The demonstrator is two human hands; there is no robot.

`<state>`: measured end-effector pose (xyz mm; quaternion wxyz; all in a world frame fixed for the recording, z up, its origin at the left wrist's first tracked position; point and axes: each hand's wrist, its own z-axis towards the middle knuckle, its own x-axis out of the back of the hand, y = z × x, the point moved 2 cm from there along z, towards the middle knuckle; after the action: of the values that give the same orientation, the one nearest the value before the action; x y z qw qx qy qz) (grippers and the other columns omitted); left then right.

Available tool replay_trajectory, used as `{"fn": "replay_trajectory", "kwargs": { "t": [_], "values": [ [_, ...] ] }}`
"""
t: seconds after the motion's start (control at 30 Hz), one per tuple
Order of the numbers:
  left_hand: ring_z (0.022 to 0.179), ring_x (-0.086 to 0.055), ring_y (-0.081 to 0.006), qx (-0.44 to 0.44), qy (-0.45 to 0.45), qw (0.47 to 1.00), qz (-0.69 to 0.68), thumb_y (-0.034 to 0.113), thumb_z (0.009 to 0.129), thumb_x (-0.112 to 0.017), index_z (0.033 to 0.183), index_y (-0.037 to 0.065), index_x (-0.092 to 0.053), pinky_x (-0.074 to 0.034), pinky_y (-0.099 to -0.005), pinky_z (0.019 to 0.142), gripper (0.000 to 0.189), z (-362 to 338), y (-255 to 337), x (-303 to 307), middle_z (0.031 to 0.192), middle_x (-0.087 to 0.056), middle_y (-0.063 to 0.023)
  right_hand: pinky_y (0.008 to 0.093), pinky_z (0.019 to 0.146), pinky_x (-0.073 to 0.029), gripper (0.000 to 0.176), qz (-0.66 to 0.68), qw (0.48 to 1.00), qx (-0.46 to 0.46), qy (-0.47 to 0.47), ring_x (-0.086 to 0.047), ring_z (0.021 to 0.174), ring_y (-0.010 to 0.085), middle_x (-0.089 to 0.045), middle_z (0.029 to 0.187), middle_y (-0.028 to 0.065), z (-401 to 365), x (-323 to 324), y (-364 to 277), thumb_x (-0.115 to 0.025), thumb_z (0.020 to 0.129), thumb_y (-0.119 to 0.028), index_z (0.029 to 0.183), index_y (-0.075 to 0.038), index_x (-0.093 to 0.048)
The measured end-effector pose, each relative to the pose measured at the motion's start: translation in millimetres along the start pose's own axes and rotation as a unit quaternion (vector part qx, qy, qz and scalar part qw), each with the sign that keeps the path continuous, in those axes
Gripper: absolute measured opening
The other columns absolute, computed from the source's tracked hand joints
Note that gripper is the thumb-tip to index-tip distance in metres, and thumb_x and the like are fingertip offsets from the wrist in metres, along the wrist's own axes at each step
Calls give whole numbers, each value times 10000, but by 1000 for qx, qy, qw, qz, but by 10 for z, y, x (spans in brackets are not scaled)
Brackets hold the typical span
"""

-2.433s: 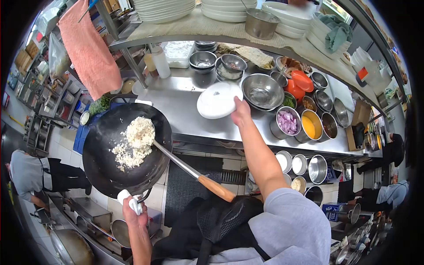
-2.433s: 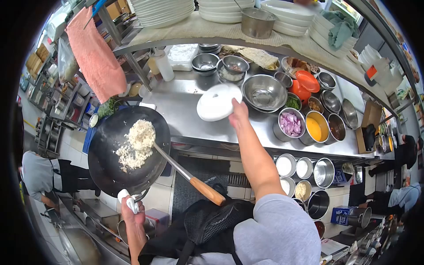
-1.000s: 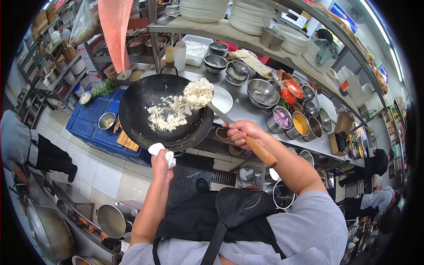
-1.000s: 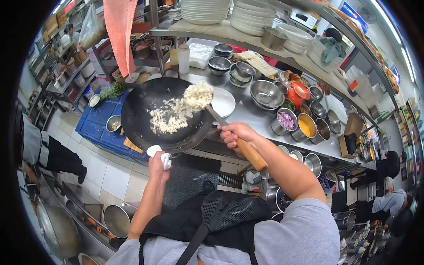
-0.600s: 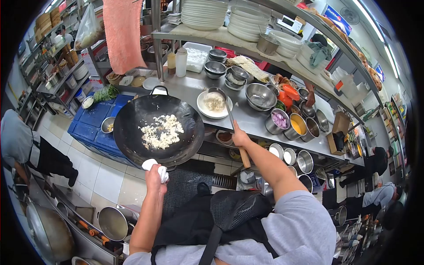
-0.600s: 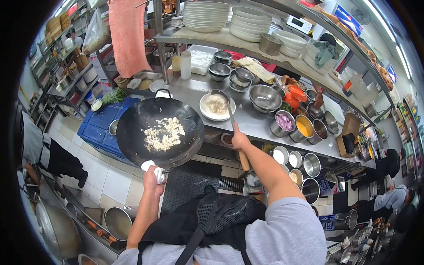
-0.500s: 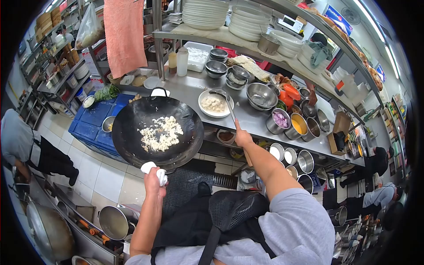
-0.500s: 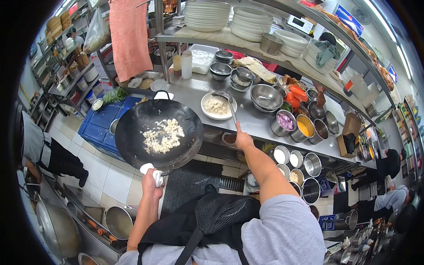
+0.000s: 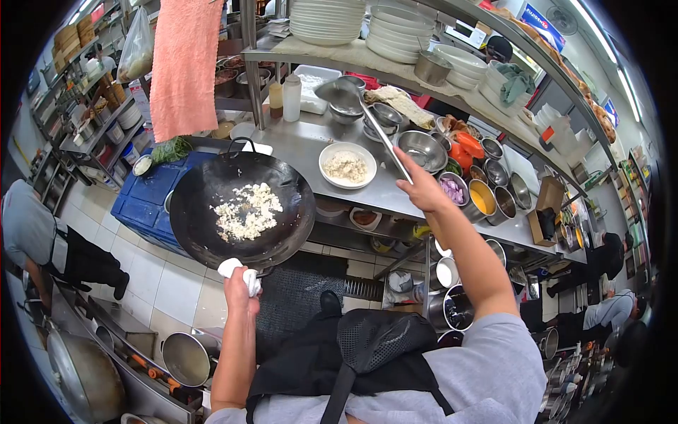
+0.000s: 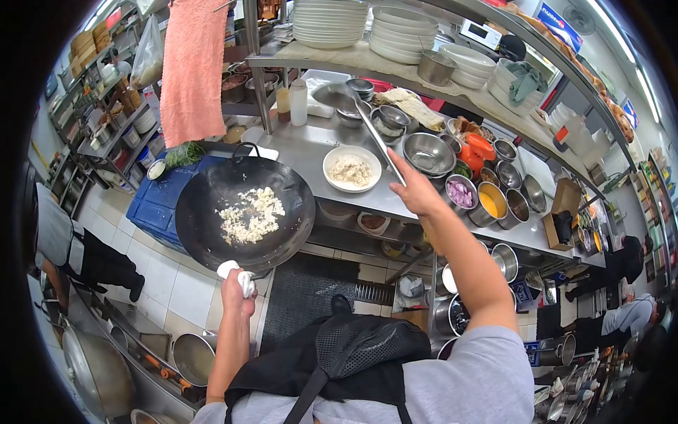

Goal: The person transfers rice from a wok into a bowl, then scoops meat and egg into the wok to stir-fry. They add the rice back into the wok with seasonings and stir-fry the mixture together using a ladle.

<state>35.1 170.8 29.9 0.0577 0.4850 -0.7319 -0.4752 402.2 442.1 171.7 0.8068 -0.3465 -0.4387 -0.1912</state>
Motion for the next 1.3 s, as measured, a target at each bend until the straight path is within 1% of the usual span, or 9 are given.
{"fn": "replay_trajectory", "kwargs": {
  "t": [0.13, 0.27, 0.33, 0.53, 0.67, 0.97, 1.13, 1.2, 1.3],
  "values": [
    [492, -509, -152, 2, 0, 1000, -14, 200, 864, -579, 878, 145, -529, -357, -312, 410, 76, 104, 135, -170, 671, -539, 0, 393, 1120, -372, 834, 223, 885, -325, -248, -492, 1319, 386, -424, 1491, 242, -169, 571, -1028, -541, 916, -34, 1584, -253, -92],
    [494, -520, -151, 40, -20, 997, -56, 203, 868, -576, 855, 148, -542, -372, -309, 414, 67, 44, 238, -255, 662, -540, 5, 493, 903, -529, 851, 125, 968, -60, -207, -672, 900, 450, -547, 1333, 294, -918, -417, -607, -517, 899, -56, 1573, -346, -85],
    [501, -555, -167, 73, -55, 990, -106, 202, 860, -588, 850, 141, -551, -422, -317, 411, 72, -85, 255, -250, 670, -556, -7, 509, 898, -516, 854, 125, 898, -122, -403, -660, 904, 457, -539, 1340, 290, -1176, -677, -543, -528, 892, -79, 1573, -349, -90],
    [487, -558, -162, -2, -124, 983, -133, 230, 968, -504, 924, 119, -566, -440, -305, 426, 134, 623, 599, -677, 662, -575, -6, 388, 917, -521, 806, 170, 972, 67, -150, -690, 959, 336, -534, 1411, 184, -684, -639, -842, -532, 901, -75, 1579, -303, -161],
    [477, -555, -171, -9, 2, 998, -69, 245, 972, -499, 988, 115, -555, -419, -307, 405, 142, -171, 378, -743, 651, -595, -19, 290, 487, -477, 814, 372, 880, -187, -230, -492, 518, 126, -528, 760, 46, -369, -313, -1379, -522, 926, -87, 1586, -334, -115],
    [453, -504, -149, 44, -104, 993, -46, 156, 883, -580, 868, 114, -518, -362, -287, 382, 77, -477, 657, -454, 635, -529, -23, 261, 409, -412, 766, 389, 872, -202, -219, -432, 474, 78, -441, 697, -2, -157, -295, -1470, -498, 955, -45, 1585, -307, -150],
    [475, -524, -153, -87, -163, 982, -29, 126, 867, -570, 900, 82, -520, -434, -303, 388, 74, -416, 408, -439, 679, -553, -39, 296, 413, -438, 760, 261, 937, -180, -148, -470, 484, 111, -513, 717, 46, 105, -509, -1381, -495, 955, -50, 1583, -304, -152],
    [490, -536, -150, -150, -170, 973, -36, 117, 862, -574, 950, 88, -508, -434, -303, 387, 113, -262, 261, -470, 693, -552, -40, 424, 798, -531, 788, 165, 937, -228, -206, -664, 819, 379, -625, 1160, 306, 198, -524, -1541, -537, 944, -89, 1584, -221, -97],
    [495, -536, -147, -150, -160, 975, -31, 111, 857, -581, 980, 96, -500, -437, -301, 390, 148, -230, 268, -587, 703, -551, -37, 460, 778, -517, 819, 96, 967, -76, -222, -653, 781, 420, -635, 1012, 334, 33, -807, -1321, -540, 941, -93, 1585, -258, -61]
  ]
}}
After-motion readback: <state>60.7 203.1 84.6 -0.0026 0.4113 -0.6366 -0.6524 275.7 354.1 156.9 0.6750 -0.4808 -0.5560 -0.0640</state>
